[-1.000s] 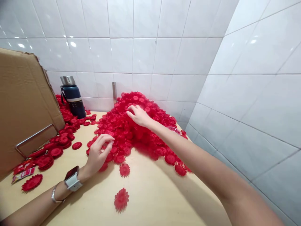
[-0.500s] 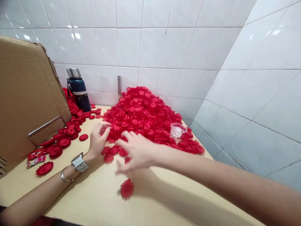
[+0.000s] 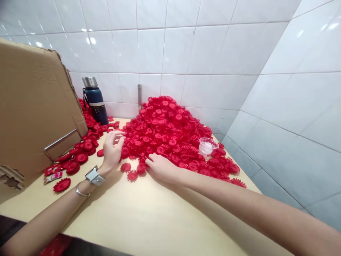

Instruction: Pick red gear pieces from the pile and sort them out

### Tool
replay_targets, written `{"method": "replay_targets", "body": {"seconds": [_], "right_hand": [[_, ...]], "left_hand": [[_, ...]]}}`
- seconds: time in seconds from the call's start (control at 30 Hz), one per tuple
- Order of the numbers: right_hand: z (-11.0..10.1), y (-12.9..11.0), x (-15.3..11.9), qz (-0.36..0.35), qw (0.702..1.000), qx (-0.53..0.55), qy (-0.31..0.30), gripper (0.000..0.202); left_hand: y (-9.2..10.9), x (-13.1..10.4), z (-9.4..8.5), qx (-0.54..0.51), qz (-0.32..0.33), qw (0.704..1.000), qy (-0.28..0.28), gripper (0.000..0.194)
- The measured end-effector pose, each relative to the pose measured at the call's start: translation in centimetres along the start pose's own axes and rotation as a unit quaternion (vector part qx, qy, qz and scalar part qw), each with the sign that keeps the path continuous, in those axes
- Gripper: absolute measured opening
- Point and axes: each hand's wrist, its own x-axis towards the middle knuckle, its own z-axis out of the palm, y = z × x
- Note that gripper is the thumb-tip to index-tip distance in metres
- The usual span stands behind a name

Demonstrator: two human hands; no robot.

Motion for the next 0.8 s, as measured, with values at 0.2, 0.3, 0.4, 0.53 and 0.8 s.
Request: {"method": "replay_targets", "body": {"seconds": [0.2,0.3,0.4,0.53,0.8], "right_hand": [[-4.4,3.3,3.7,0.065,0.994,-0.013,0.092,0.028],[-5.5,6.2,5.2,0.128,0.986,-0.024,0.103,0.036],[-5.4,8.1,5.3,0.17,0.981,-0.03,0.088,0.046],[-6.3,7.7,2.8,0.192,0.959,-0.091,0.187,0.039],[-6.6,6.4,-3.0,0.067,0.925,-0.207,0.312,0.034]], "left_hand": [[-0.1,-0.3,0.0,0.034,0.013,0.999,-0.014,0.014],[-0.3,-0.3,0.2,0.065,0.019,0.997,-0.034,0.015],[-0.6,0.6,-0.4,0.102,0.013,0.993,-0.052,0.018],[-0.6,2.2,-4.5,0.168,-0.008,0.984,-0.066,0.018],[0.3,-2.9,-16.3,0.352,-0.133,0.926,-0.014,0.022]]}}
